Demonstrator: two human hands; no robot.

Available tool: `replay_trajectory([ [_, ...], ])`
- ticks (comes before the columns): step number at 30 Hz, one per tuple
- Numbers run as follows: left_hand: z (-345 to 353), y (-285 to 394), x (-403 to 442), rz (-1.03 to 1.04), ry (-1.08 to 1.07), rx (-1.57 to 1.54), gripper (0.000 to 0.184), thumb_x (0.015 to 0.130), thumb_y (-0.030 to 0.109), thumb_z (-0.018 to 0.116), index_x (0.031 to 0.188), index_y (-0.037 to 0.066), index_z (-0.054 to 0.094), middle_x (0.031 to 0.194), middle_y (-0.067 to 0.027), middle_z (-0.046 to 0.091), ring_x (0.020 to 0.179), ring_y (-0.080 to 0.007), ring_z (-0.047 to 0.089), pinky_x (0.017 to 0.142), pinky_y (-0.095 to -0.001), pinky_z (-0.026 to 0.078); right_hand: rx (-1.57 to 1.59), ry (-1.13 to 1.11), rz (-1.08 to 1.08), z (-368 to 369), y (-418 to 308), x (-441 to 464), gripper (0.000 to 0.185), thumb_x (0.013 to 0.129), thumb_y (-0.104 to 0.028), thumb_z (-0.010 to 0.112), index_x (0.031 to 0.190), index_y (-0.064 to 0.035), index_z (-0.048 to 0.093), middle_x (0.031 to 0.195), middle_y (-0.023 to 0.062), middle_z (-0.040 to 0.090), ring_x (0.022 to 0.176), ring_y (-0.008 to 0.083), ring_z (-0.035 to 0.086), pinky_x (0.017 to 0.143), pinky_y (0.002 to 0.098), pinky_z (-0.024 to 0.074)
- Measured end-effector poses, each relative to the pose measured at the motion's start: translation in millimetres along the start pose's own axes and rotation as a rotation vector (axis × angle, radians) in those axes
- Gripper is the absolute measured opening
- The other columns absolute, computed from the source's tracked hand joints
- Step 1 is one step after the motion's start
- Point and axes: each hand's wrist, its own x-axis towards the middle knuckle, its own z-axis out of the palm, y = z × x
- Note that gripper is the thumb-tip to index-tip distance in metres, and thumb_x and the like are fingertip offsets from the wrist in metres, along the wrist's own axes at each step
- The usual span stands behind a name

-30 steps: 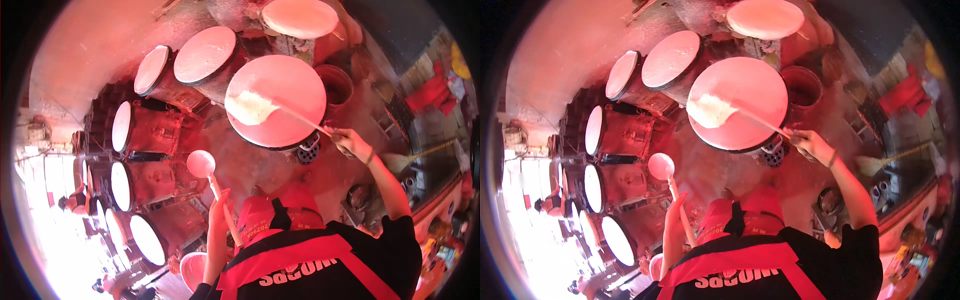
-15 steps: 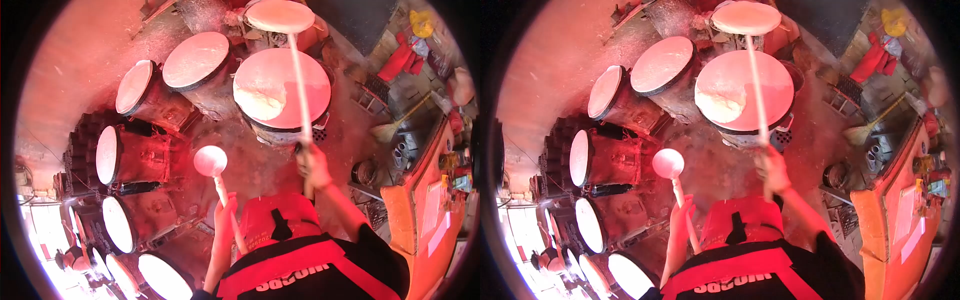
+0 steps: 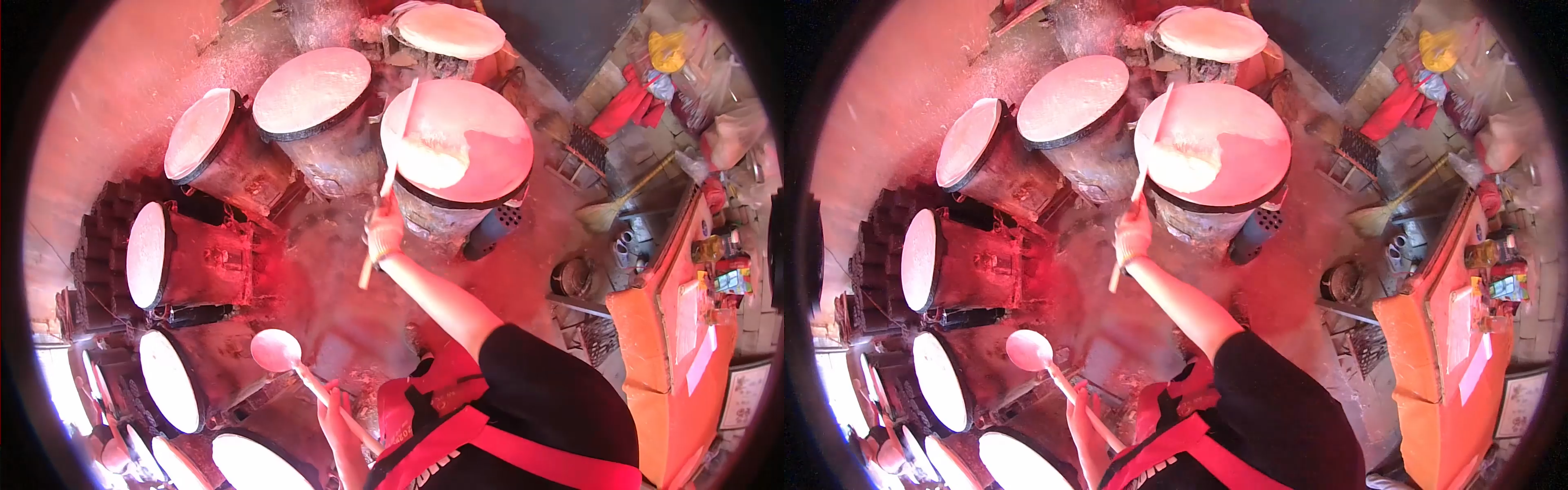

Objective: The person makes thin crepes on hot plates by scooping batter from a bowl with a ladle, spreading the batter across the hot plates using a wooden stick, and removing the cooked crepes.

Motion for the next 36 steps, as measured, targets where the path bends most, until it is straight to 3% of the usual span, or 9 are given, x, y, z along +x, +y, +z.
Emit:
replay_trajectory([
  [1, 0, 0, 6, -0.001, -0.029, 0.014, 0.024, 0.087, 0.014, 0.057, 0.11, 0.007, 0.055, 0.106, -0.0015, 0.052, 0.104, -0.0109, 0.047, 0.092, -0.0275, 0.038, -0.045, 0.029, 0.049, -7, -20, -25, 0.036, 0.095, -0.032, 0.044, 0.131, -0.0335, 0.038, 0.052, -0.005, 0.039, 0.034, 0.0079, 0.035, 0.03, 0.0242, 0.0263],
  [4, 16, 11, 14, 0.013, -0.138, 0.019, 0.026, 0.088, 0.015, 0.056, 0.113, 0.007, 0.054, 0.112, -0.0028, 0.052, 0.112, -0.0129, 0.044, 0.097, -0.0306, 0.034, -0.137, 0.121, 0.161, -40, -53, -61, 0.037, 0.095, -0.041, 0.043, 0.131, -0.0341, 0.039, 0.056, -0.0048, 0.042, 0.037, 0.007, 0.035, 0.032, 0.0237, 0.0279],
  [12, 46, 16, 22, 0.002, -0.29, 0.101, 0.024, 0.088, 0.012, 0.055, 0.112, 0.009, 0.056, 0.111, 0.0024, 0.052, 0.104, -0.0079, 0.045, 0.092, -0.0277, 0.035, -0.326, 0.18, 0.125, -106, -126, -57, 0.036, 0.092, -0.047, 0.045, 0.124, -0.031, 0.044, 0.061, -0.0027, 0.046, 0.039, 0.0081, 0.039, 0.033, 0.0244, 0.0312],
  [15, 55, 16, 12, 0.003, -0.288, 0.128, 0.023, 0.088, 0.012, 0.055, 0.111, 0.01, 0.056, 0.11, 0.0033, 0.052, 0.101, -0.0066, 0.045, 0.09, -0.0264, 0.035, -0.102, 0.088, 0.12, -76, -122, -55, 0.033, 0.092, -0.047, 0.046, 0.119, -0.0281, 0.046, 0.061, -0.002, 0.047, 0.041, 0.0086, 0.039, 0.035, 0.0252, 0.0299],
  [18, 67, 16, 6, -0.003, -0.296, 0.148, 0.022, 0.088, 0.012, 0.055, 0.11, 0.01, 0.056, 0.11, 0.0039, 0.053, 0.099, -0.0061, 0.045, 0.089, -0.0259, 0.036, -0.355, -0.151, 0.268, -70, -107, -68, 0.042, 0.092, -0.045, 0.048, 0.131, -0.0301, 0.04, 0.059, -0.0032, 0.044, 0.041, 0.0077, 0.037, 0.036, 0.0246, 0.0281],
  [20, 72, 14, 6, 0.002, -0.301, 0.143, 0.022, 0.089, 0.012, 0.055, 0.11, 0.01, 0.056, 0.11, 0.0039, 0.053, 0.1, -0.006, 0.045, 0.089, -0.026, 0.036, -0.25, -0.184, 0.302, -103, -113, -79, 0.045, 0.092, -0.043, 0.048, 0.134, -0.0311, 0.038, 0.057, -0.0041, 0.042, 0.041, 0.0068, 0.035, 0.036, 0.0235, 0.0273],
  [29, 119, -4, -3, -0.013, -0.354, 0.134, 0.025, 0.089, 0.014, 0.055, 0.113, 0.009, 0.055, 0.117, 0.001, 0.052, 0.112, -0.0085, 0.042, 0.097, -0.0286, 0.031, -0.177, 0.023, 0.28, -177, -205, -60, 0.039, 0.088, -0.049, 0.052, 0.121, -0.0296, 0.045, 0.061, -0.0016, 0.048, 0.039, 0.0079, 0.036, 0.034, 0.0236, 0.0278],
  [32, 147, -4, -16, -0.017, -0.381, 0.142, 0.027, 0.089, 0.015, 0.055, 0.115, 0.007, 0.053, 0.118, 0.0, 0.052, 0.113, -0.0092, 0.042, 0.099, -0.0293, 0.03, -0.229, -0.04, 0.414, -154, -204, -60, 0.036, 0.088, -0.046, 0.054, 0.115, -0.023, 0.048, 0.059, -0.0014, 0.049, 0.037, 0.0077, 0.035, 0.034, 0.0244, 0.0276],
  [36, 173, -7, -28, 0.0, -0.432, 0.156, 0.031, 0.089, 0.017, 0.055, 0.118, 0.006, 0.052, 0.118, -0.0019, 0.052, 0.117, -0.0109, 0.04, 0.101, -0.031, 0.029, -0.422, -0.382, 0.502, -212, -233, -64, 0.029, 0.091, -0.037, 0.052, 0.116, -0.0223, 0.049, 0.06, -0.0005, 0.048, 0.038, 0.0058, 0.034, 0.034, 0.0217, 0.0245],
])
